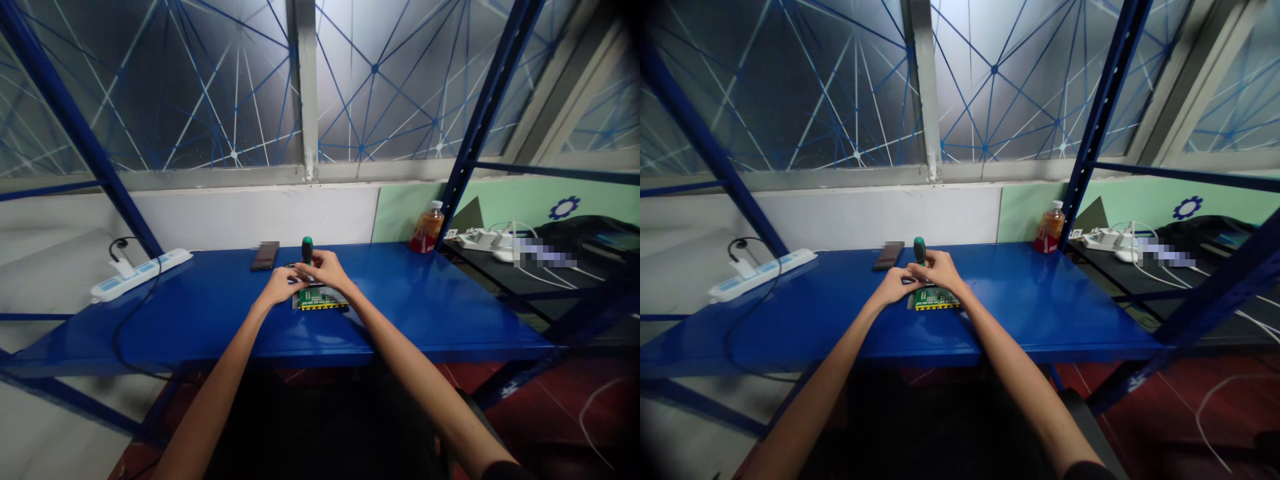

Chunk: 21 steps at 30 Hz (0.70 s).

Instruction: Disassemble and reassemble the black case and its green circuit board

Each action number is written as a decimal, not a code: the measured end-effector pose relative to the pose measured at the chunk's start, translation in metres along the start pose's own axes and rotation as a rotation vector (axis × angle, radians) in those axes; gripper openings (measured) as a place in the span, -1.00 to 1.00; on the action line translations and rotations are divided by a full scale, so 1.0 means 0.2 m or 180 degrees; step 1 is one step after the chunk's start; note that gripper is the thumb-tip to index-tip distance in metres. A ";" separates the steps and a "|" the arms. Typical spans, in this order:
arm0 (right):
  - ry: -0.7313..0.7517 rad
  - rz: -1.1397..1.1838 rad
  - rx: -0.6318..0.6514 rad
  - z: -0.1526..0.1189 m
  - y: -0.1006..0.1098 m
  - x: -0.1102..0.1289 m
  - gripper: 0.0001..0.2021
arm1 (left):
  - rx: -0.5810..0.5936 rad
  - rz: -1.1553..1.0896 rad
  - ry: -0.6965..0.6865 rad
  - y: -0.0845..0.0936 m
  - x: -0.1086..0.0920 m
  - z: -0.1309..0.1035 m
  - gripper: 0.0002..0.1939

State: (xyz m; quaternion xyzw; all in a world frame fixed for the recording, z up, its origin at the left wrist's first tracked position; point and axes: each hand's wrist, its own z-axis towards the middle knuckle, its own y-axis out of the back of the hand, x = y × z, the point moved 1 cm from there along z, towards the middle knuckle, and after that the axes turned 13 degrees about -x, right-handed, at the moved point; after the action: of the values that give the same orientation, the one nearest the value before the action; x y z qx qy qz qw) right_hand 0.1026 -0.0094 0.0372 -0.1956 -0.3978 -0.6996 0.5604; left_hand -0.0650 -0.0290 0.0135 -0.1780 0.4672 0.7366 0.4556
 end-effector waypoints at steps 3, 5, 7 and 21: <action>-0.0029 -0.0023 0.0011 0.00 0.00 0.00 -0.64 | -0.0019 0.0048 0.0003 0.00 0.00 0.00 -0.84; -0.0061 -0.0029 0.0028 0.00 0.00 0.00 -0.63 | 0.0037 0.0070 -0.0031 0.00 0.00 0.00 -0.84; -0.0078 -0.0030 0.0037 0.00 0.00 0.01 -0.63 | 0.0070 0.0076 -0.0048 0.01 -0.01 0.00 -0.85; -0.0073 -0.0084 0.0020 0.00 0.00 0.00 -0.62 | 0.0076 0.0002 0.0031 0.01 -0.02 0.00 -0.85</action>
State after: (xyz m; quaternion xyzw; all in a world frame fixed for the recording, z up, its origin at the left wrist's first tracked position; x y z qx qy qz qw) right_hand 0.1031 -0.0090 0.0373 -0.1966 -0.4089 -0.7033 0.5472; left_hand -0.0640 -0.0306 0.0167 -0.1760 0.4782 0.7303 0.4551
